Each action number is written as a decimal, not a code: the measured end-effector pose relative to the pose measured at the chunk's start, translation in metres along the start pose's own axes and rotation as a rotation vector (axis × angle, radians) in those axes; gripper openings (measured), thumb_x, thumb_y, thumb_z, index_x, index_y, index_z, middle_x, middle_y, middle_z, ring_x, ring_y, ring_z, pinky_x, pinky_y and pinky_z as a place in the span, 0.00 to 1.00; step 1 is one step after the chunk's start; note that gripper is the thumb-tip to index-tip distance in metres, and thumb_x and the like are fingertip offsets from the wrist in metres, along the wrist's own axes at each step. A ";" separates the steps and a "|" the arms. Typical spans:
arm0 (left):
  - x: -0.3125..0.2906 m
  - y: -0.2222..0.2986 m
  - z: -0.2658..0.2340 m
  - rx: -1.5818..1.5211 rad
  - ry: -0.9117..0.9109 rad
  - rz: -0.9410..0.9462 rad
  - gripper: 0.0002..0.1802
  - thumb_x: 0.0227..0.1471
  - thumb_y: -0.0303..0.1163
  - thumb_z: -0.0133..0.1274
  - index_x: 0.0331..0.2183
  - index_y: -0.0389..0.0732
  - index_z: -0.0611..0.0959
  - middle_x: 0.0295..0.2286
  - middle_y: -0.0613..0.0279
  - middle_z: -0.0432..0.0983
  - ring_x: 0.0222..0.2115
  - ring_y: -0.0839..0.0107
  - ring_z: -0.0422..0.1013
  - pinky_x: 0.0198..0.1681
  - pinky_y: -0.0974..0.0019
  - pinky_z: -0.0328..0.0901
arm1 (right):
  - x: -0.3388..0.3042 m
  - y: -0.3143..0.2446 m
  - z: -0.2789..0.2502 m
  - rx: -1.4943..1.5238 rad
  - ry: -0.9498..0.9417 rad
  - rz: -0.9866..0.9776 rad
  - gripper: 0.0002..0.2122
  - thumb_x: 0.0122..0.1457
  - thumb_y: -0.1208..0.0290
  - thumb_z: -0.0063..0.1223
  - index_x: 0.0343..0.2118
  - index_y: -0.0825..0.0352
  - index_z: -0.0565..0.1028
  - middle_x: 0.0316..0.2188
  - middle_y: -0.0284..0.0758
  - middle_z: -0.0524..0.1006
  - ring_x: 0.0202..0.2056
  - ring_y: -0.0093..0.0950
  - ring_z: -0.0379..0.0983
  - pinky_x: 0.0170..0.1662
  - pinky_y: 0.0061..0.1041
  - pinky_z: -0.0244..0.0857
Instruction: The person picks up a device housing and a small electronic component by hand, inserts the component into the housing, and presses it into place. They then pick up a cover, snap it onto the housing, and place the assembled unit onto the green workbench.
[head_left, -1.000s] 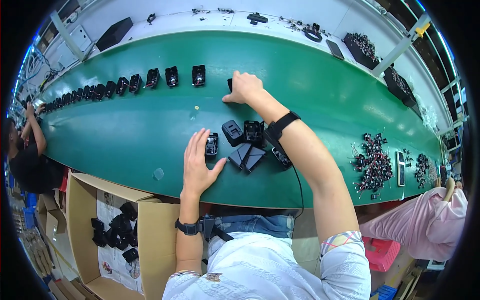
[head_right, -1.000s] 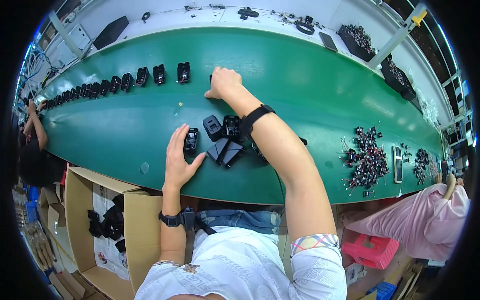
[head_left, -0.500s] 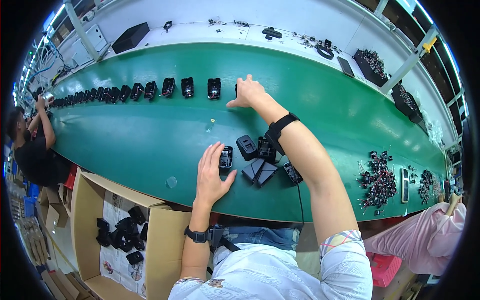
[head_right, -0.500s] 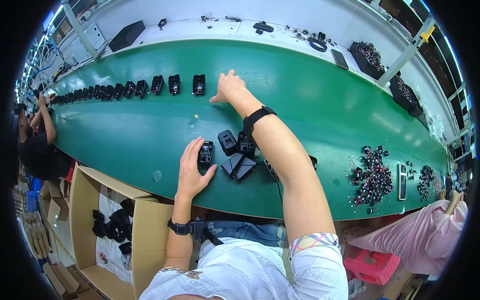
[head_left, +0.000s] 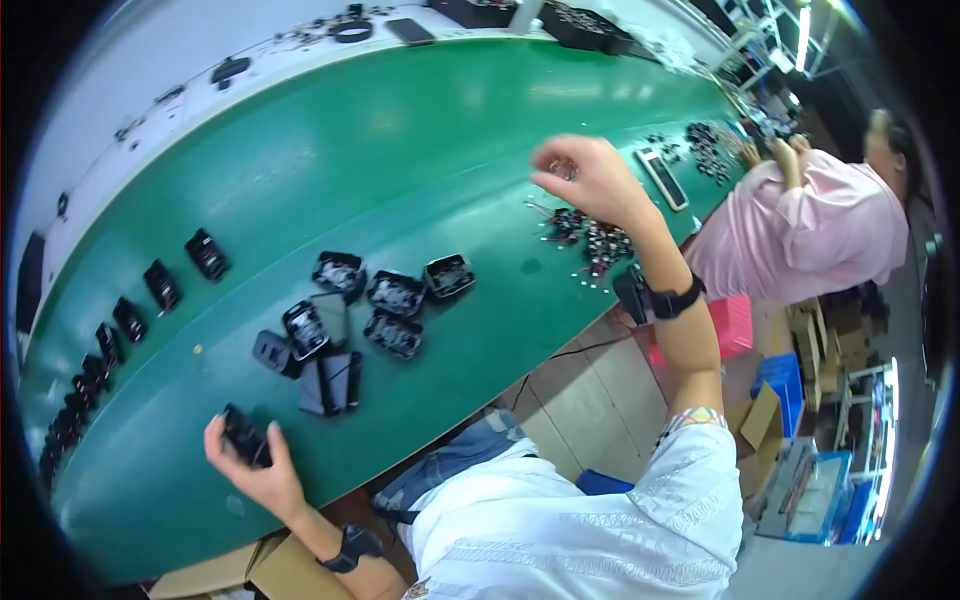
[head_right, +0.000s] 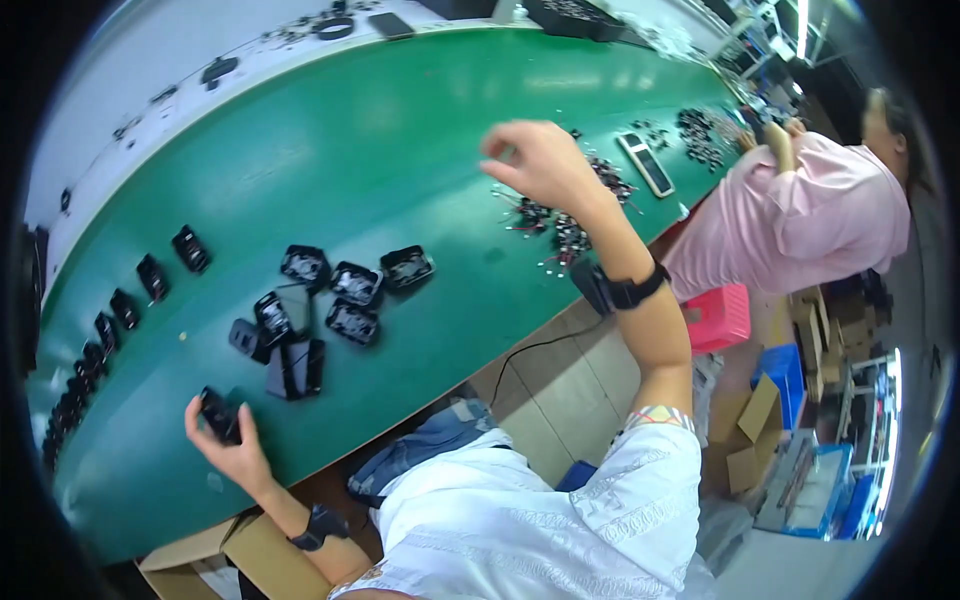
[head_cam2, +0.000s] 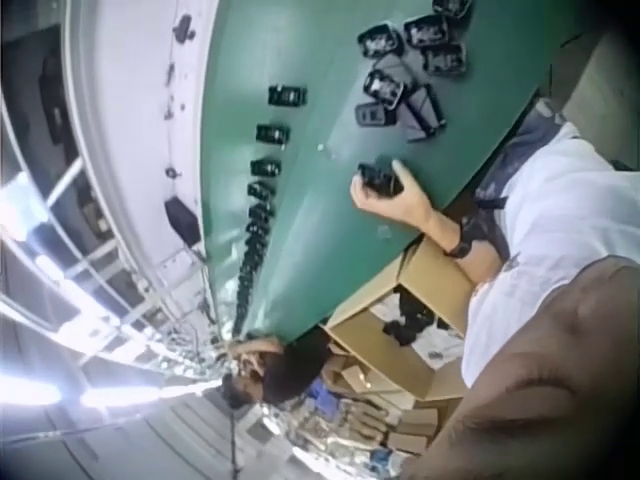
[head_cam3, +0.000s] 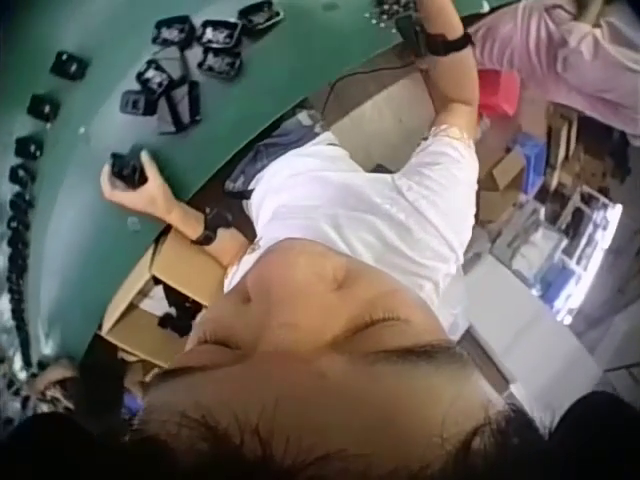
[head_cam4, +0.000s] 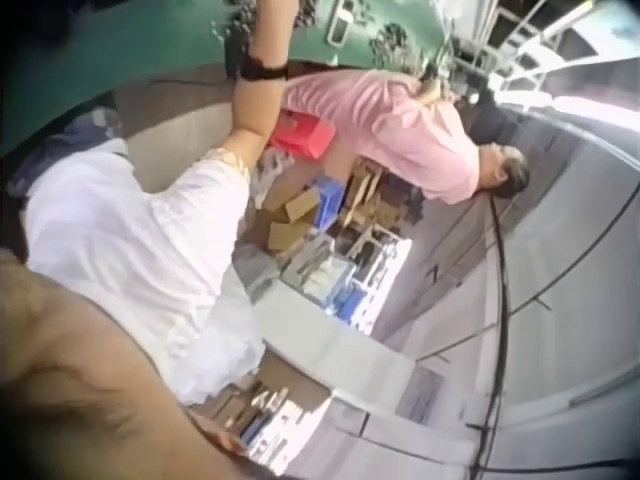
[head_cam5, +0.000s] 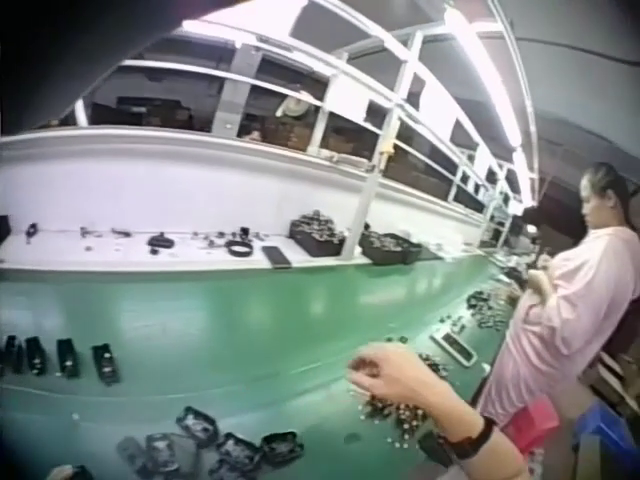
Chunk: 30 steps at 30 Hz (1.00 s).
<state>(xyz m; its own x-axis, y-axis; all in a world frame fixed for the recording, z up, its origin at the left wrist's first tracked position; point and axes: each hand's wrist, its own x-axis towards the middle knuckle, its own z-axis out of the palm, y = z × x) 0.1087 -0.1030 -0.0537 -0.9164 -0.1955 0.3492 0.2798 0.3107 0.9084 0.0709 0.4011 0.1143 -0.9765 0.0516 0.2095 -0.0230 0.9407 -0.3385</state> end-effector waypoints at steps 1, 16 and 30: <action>-0.001 0.008 0.004 0.150 0.029 0.059 0.36 0.49 0.17 0.60 0.59 0.36 0.66 0.58 0.53 0.62 0.57 0.59 0.64 0.60 0.59 0.62 | -0.030 0.031 -0.005 -0.042 0.002 0.083 0.09 0.55 0.69 0.64 0.35 0.68 0.82 0.27 0.38 0.82 0.28 0.26 0.79 0.34 0.26 0.73; -0.048 0.078 0.081 -0.361 -0.270 0.129 0.42 0.33 0.13 0.45 0.56 0.36 0.64 0.55 0.33 0.68 0.54 0.53 0.69 0.59 0.57 0.65 | -0.062 0.055 0.075 0.250 0.086 0.048 0.07 0.55 0.76 0.64 0.37 0.66 0.79 0.39 0.34 0.76 0.33 0.25 0.77 0.35 0.23 0.73; 0.138 0.051 0.066 -0.264 -0.310 -0.002 0.40 0.43 0.18 0.47 0.62 0.37 0.65 0.58 0.52 0.70 0.56 0.65 0.67 0.56 0.67 0.62 | -0.012 -0.012 0.154 0.398 0.097 -0.065 0.15 0.47 0.82 0.49 0.40 0.65 0.75 0.51 0.44 0.70 0.48 0.47 0.72 0.50 0.41 0.71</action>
<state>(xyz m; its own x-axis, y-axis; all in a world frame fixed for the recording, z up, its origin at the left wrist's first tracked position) -0.0225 -0.0532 0.0255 -0.9485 0.1063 0.2985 0.3052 0.0531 0.9508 0.0500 0.3378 -0.0258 -0.9460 0.0459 0.3210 -0.1834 0.7406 -0.6464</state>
